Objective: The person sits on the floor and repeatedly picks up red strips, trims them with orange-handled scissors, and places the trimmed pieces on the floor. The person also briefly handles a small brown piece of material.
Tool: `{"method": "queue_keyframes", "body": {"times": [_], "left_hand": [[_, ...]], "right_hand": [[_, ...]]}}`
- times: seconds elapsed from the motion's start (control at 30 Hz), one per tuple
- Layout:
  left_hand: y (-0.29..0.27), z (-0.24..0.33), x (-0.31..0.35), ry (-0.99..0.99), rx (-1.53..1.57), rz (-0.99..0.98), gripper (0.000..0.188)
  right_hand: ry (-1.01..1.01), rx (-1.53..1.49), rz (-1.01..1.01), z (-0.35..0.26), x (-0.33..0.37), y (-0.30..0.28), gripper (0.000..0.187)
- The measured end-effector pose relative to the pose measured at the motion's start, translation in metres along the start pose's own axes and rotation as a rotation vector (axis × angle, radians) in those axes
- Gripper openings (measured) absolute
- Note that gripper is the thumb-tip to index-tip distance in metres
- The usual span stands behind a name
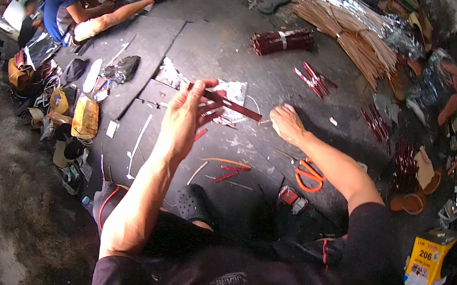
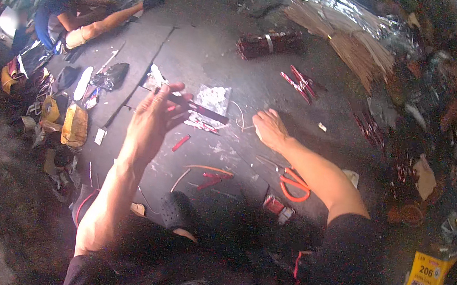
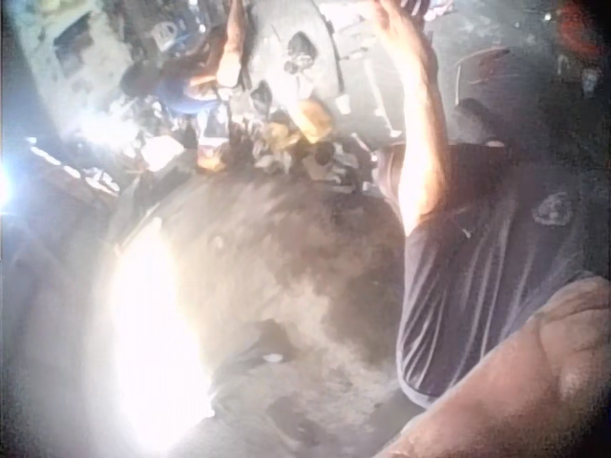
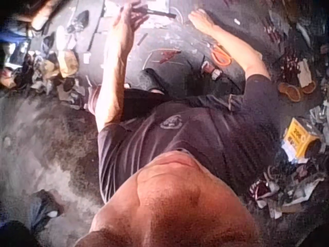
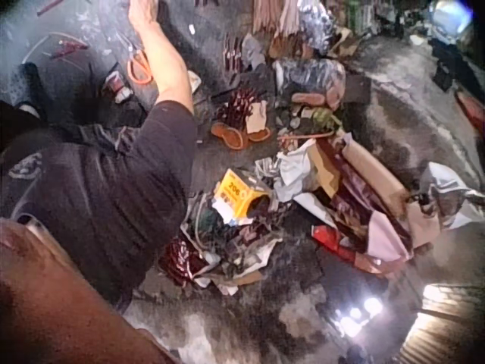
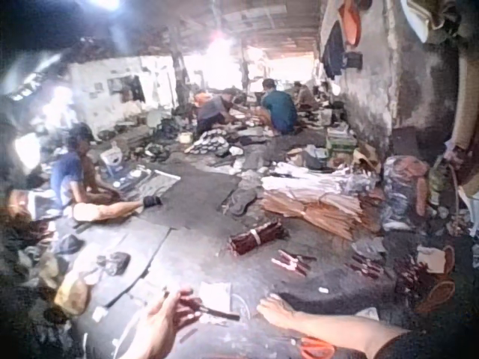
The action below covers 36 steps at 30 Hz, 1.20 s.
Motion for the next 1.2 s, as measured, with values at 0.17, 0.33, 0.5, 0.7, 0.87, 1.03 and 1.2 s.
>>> {"method": "queue_keyframes", "body": {"times": [0.17,0.33,0.5,0.7,0.87,1.03,1.2], "left_hand": [[0.006,0.002,-0.005,-0.075,0.17,-0.023,0.039],[0.018,0.011,0.004,-0.015,0.153,-0.076,0.035],[0.036,0.019,0.011,0.04,0.119,-0.061,0.032],[0.061,0.018,0.02,0.076,0.123,-0.061,0.03],[0.077,0.013,0.029,0.088,0.072,-0.094,0.032],[0.085,0.007,0.035,0.062,0.083,-0.134,0.035],[0.086,0.005,0.039,0.075,0.107,-0.144,0.036]], "right_hand": [[0.553,-0.629,0.008,0.033,-0.009,-0.043,0.007],[0.473,-1.195,-0.04,-0.013,-0.016,-0.168,0.015],[0.386,-1.221,-0.101,-0.074,0.006,-0.261,0.019],[0.384,-1.229,-0.322,-0.125,0.044,-0.265,0.013],[0.401,-1.15,-0.307,-0.127,0.045,-0.256,0.019],[0.372,-1.024,-0.189,-0.118,0.039,-0.26,0.018],[0.388,-0.957,-0.142,-0.119,0.036,-0.255,0.021]]}}
Point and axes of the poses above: each hand's wrist, its own x-axis away from the middle knuckle, its own y-axis out of the palm, z = x × y, the point moved 9 cm from there along -x, towards the middle knuckle, and after that the axes turned 12 degrees about y, right-handed, at the moved point
